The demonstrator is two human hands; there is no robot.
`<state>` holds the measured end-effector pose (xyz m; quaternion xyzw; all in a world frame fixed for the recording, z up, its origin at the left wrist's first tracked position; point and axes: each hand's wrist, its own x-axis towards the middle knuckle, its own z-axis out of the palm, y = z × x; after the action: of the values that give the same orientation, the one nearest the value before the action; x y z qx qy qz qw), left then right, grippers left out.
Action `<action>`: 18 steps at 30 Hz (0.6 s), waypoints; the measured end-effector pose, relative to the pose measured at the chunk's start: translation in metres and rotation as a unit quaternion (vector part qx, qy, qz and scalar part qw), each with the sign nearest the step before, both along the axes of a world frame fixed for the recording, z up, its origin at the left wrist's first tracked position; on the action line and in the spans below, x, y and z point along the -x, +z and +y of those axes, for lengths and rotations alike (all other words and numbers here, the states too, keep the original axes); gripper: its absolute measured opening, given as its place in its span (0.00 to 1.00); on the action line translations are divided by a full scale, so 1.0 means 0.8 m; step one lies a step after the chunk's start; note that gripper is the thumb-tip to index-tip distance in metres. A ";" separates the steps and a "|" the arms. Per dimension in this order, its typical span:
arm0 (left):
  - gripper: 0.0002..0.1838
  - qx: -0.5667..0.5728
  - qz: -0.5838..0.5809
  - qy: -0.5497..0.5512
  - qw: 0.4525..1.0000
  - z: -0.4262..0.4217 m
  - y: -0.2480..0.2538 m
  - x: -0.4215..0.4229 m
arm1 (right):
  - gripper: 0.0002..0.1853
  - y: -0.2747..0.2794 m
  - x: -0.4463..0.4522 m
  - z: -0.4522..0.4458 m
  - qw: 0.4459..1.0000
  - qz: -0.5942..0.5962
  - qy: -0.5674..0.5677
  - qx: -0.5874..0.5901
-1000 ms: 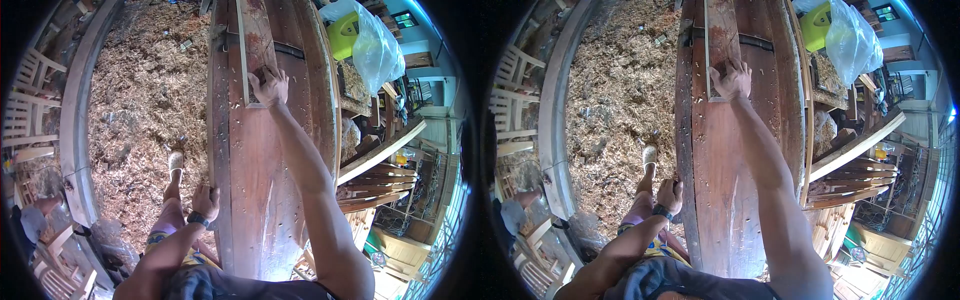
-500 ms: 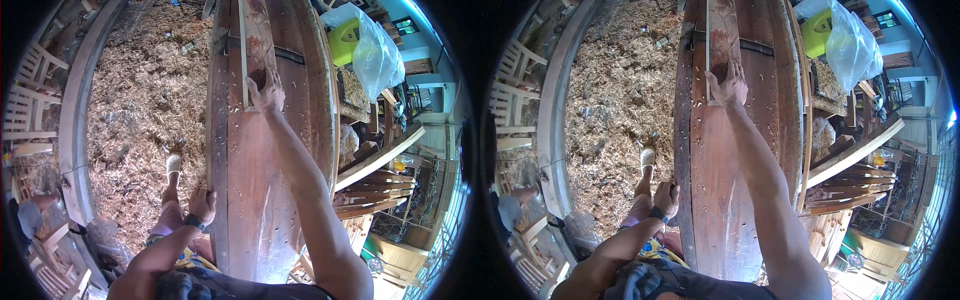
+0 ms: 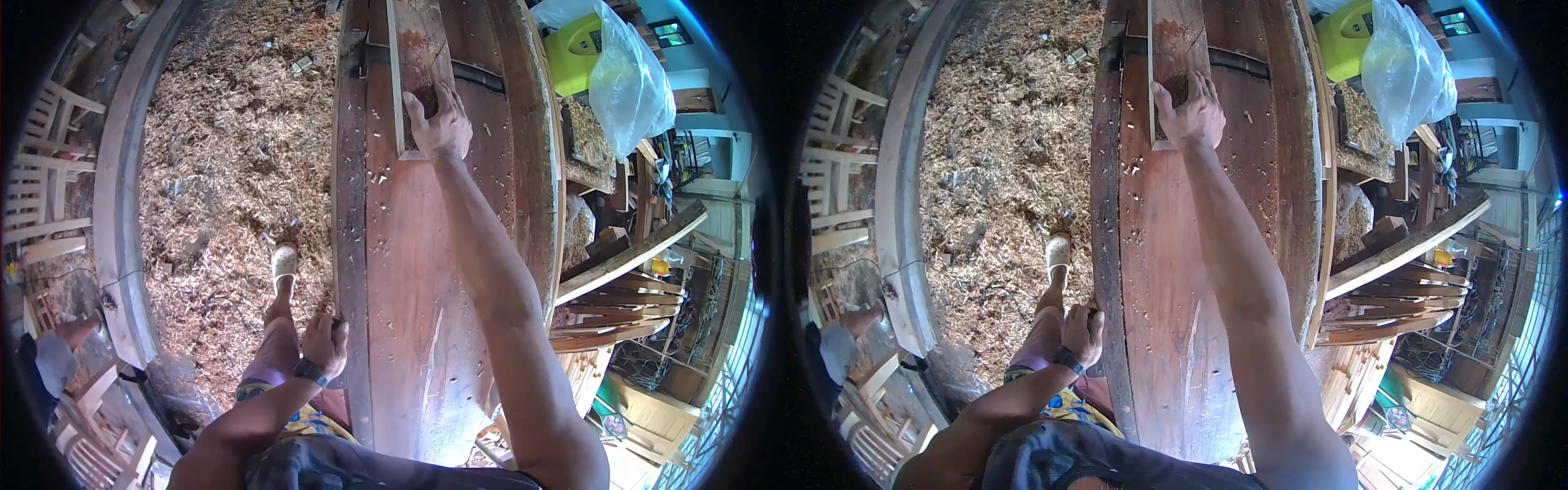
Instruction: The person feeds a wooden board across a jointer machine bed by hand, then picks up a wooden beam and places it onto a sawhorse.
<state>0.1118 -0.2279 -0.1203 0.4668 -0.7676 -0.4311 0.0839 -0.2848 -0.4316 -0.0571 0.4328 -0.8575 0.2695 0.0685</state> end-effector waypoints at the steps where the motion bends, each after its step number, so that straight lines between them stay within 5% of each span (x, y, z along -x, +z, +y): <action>1: 0.16 0.019 0.011 -0.002 1.000 0.000 -0.001 0.001 | 0.48 0.000 0.003 -0.005 1.000 0.000 0.000 -0.002; 18: 0.15 0.028 0.005 -0.025 0.999 -0.002 0.000 -0.005 | 0.46 -0.005 0.039 -0.067 0.999 0.006 -0.042 0.001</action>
<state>0.1154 -0.2298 -0.1204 0.4425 -0.7902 -0.4143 0.0900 -0.3160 -0.4852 -0.0609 0.3981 -0.8743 0.2646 0.0848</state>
